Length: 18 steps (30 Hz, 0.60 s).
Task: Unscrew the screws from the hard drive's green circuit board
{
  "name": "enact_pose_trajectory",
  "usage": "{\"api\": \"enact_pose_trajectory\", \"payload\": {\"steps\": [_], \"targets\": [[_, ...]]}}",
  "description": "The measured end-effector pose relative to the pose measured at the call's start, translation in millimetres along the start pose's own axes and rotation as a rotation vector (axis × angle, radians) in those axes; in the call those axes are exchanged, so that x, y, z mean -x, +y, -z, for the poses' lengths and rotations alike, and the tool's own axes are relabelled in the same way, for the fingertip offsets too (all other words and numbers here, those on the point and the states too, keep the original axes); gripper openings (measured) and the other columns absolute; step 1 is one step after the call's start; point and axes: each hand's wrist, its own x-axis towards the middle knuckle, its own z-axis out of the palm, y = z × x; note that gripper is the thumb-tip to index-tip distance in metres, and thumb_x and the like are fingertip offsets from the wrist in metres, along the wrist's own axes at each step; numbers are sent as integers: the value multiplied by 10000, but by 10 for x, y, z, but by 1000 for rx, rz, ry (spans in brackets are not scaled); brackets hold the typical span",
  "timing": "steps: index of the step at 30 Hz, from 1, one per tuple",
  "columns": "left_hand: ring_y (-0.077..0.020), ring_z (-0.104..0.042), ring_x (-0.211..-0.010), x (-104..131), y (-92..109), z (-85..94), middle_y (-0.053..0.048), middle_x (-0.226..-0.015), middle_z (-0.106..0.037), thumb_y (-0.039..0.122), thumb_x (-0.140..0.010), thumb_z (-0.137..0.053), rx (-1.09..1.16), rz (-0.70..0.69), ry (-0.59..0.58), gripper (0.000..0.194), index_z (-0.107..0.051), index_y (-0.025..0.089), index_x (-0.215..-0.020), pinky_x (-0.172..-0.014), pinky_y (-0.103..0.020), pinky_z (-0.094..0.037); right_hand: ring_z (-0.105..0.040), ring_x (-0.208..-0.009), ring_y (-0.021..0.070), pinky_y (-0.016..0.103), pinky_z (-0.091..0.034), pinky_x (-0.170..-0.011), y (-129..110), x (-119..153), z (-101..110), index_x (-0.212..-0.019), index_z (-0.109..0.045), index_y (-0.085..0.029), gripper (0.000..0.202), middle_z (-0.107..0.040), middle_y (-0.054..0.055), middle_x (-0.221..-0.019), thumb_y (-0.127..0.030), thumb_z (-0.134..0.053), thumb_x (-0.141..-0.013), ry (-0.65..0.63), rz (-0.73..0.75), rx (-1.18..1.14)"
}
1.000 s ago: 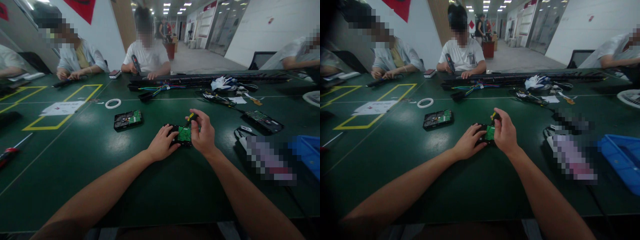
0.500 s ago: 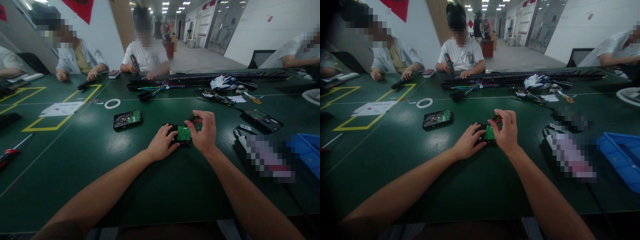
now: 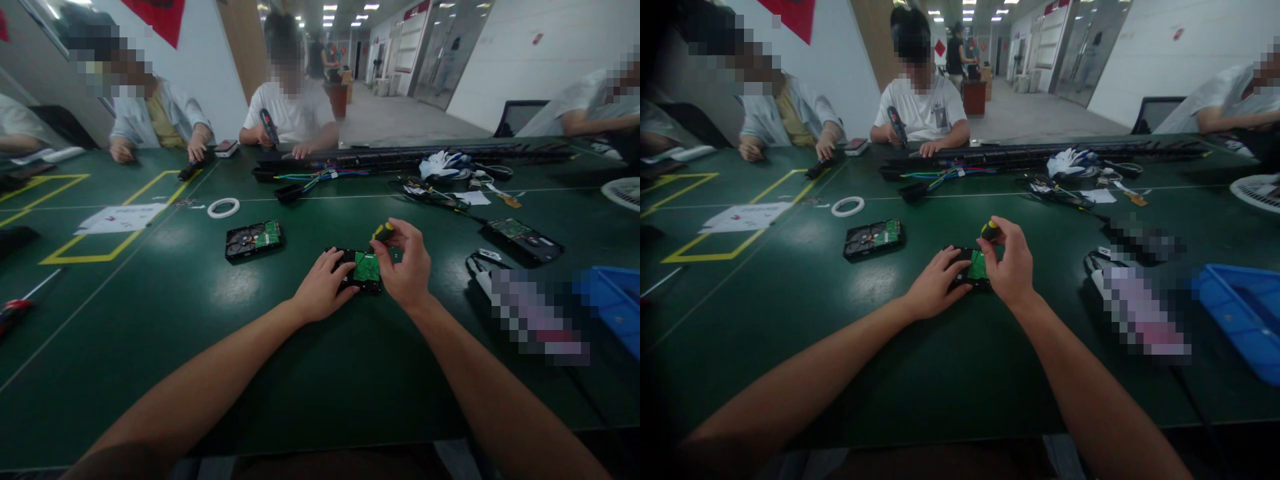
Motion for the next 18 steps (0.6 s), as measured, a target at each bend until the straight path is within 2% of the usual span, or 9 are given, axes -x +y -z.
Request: {"api": "enact_pose_trajectory", "payload": {"steps": [4, 7, 13, 18], "targets": [[-405, -331, -1611, -1, 17, 9, -203, -1626, -459, 469, -1045, -654, -6, 6, -6, 540, -555, 181, -1491, -1303, -637, -325, -755, -1081, 247, 482, -670, -937, 17, 32, -18, -1512, -465, -346, 490, -661, 90, -1387, -263, -589, -1045, -65, -21, -91], [-397, -333, -1612, -3, 24, 12, -188, -1627, -466, 470, -1047, -648, 1, 18, -9, 524, -556, 202, -1488, -1302, -649, -322, -749, -1099, 243, 483, -669, -942, -3, 22, -2, -1530, -449, -337, 506, -635, 101, -1426, -235, -556, -1046, -102, -20, -121], [-398, -318, -1619, -2, 11, 14, -176, -1640, -459, 466, -1043, -656, 11, 14, -12, 522, -548, 220, -1490, -1298, -662, -318, -690, -1026, 239, 405, -670, -778, -37, -48, 53, -1350, -572, -301, 428, -645, 78, -1214, -319, -746, -960, 18, 52, 32], [-402, -327, -1614, 1, 11, 15, -191, -1626, -468, 463, -1047, -651, 10, 9, -9, 525, -546, 202, -1490, -1295, -662, -324, -730, -1057, 254, 449, -679, -849, 28, -35, 40, -1416, -548, -314, 418, -682, 91, -1290, -320, -667, -1015, -13, 6, 21]]}}
